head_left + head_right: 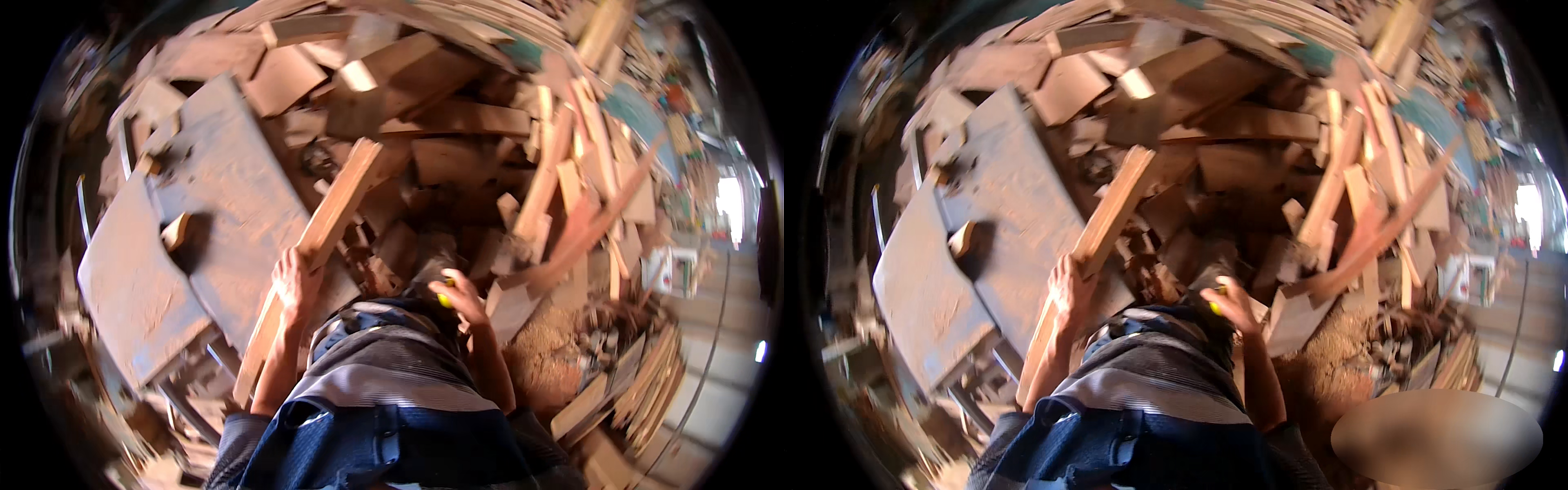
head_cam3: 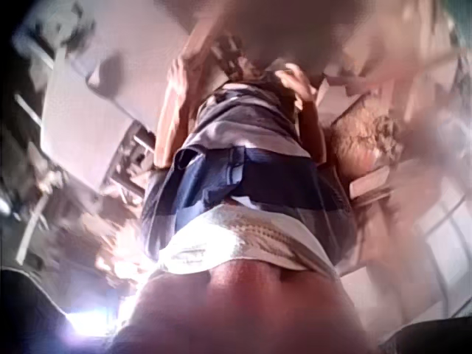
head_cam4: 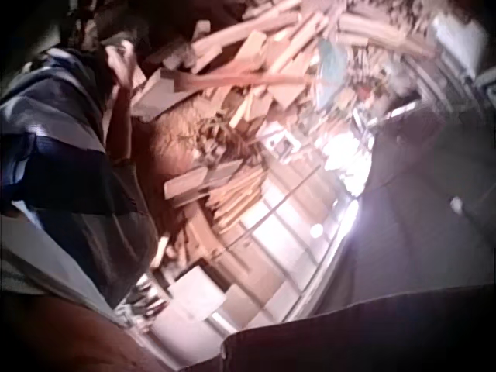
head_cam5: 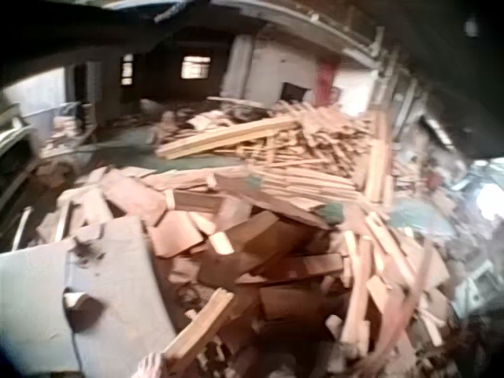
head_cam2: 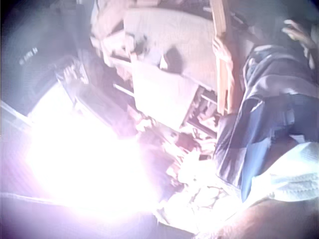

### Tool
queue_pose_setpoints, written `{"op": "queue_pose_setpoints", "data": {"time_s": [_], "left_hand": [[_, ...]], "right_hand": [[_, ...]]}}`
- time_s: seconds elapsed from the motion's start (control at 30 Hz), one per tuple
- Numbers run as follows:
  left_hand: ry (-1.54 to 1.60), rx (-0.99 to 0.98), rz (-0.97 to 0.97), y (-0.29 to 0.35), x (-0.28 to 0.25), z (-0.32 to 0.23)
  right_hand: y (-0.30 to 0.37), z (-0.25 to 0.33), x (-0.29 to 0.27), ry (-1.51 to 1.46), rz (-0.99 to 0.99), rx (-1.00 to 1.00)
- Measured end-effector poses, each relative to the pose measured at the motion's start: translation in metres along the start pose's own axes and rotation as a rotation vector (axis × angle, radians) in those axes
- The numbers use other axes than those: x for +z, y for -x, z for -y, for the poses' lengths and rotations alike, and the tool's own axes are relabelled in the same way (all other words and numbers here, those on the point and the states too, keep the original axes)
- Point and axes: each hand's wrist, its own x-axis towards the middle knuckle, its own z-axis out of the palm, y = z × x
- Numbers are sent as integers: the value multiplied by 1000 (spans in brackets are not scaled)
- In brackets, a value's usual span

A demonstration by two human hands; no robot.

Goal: The person measures several wooden boards and pieces using a yellow tape measure, placing them on a woodworking table and sorting through a pile of wood scraps.

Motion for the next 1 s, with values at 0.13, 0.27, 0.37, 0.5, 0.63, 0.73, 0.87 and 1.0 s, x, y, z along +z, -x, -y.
{"op": "queue_pose_setpoints", "data": {"time_s": [0.13,0.27,0.37,0.5,0.63,0.73,0.87,1.0], "left_hand": [[36,-13,53,3,-5,-10],[-15,5,62,7,-3,-11],[-92,63,-44,12,15,-5],[-147,72,-66,18,26,1],[-117,41,-18,17,20,-13],[-136,57,-35,19,22,-10],[-139,54,-26,18,27,-11],[-94,63,-117,17,21,-29]], "right_hand": [[2,33,0,53,3,51],[-14,23,-17,-278,108,86],[-19,-2,-23,-705,27,-13],[-19,-9,-43,-1028,-91,127],[-30,-21,-66,-1053,-177,200],[-32,-13,-70,-910,-196,81],[-36,-18,-63,-830,-196,-102],[-38,-32,-55,-747,-226,-67]]}}
